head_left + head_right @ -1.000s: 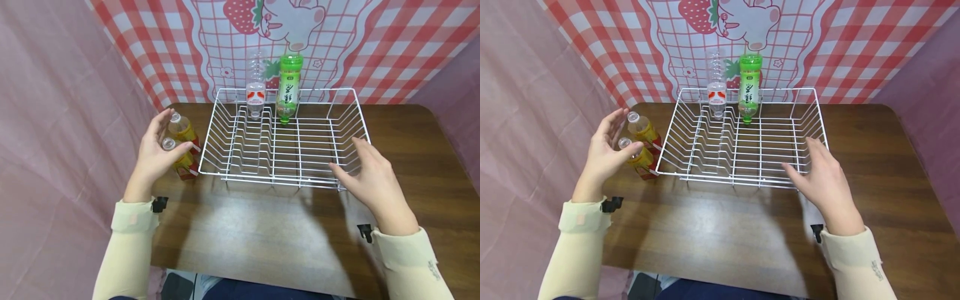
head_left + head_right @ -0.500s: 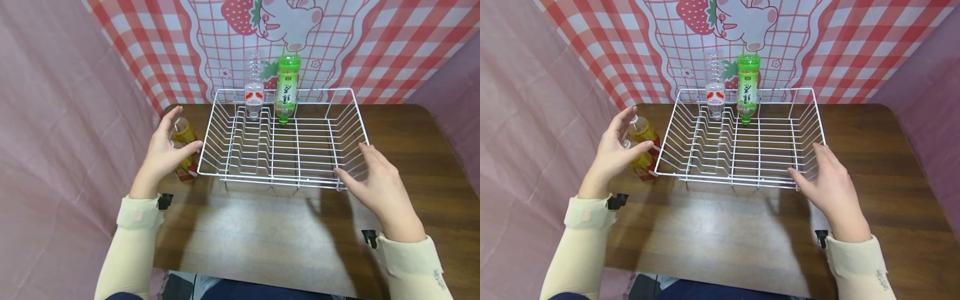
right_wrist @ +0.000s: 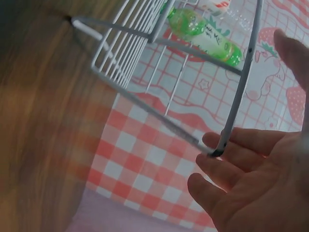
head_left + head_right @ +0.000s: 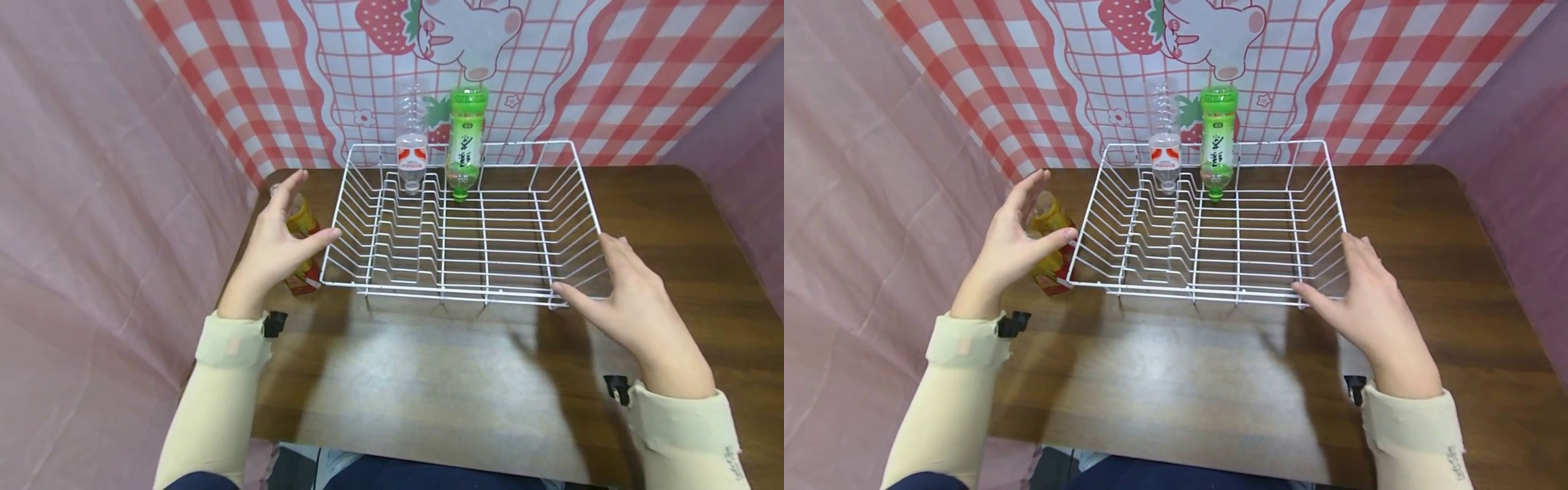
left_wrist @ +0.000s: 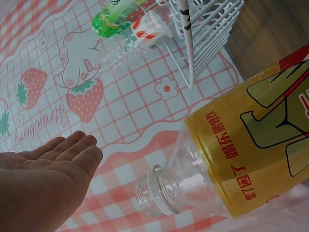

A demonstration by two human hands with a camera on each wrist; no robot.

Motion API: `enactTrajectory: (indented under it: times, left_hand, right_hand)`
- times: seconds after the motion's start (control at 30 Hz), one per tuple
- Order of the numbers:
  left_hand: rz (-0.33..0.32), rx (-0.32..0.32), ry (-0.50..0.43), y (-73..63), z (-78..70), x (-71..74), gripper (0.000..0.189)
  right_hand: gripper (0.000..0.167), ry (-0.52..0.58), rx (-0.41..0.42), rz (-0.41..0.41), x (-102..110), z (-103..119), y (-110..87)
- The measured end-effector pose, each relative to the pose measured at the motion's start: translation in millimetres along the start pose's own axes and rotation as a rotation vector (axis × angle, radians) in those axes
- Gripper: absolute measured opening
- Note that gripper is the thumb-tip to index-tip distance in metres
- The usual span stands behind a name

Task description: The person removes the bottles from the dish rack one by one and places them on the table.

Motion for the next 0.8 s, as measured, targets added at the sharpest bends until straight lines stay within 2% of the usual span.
enactTrajectory:
  times: [0.2, 0.53, 0.8]
  left_hand:
    - [-0.005, -0.020, 0.004, 1.3, -0.6, -0.5, 0.094]
    - [0.010, 0.015, 0.032, 3.7, -2.4, -4.3, 0.096]
    - [0.035, 0.023, 0.010, 5.6, -4.2, -11.8, 0.097]
  right_hand:
    - [0.112, 0.009, 0.009, 0.022, 1, -11, -3.7]
    - [0.125, 0.021, -0.008, 0.051, 1, -29, -4.7]
    - [0.124, 0.033, 0.006, 0.081, -3, -38, -2.7]
Point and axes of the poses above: each hand's wrist, its own y-axis towards the middle knuckle, its own x-axis out of the back of the hand, z = x × y, the point moved 8 cm from there along y, towards the middle knuckle, and after that the axes turned 9 degrees about -z, right-handed, at the moved point
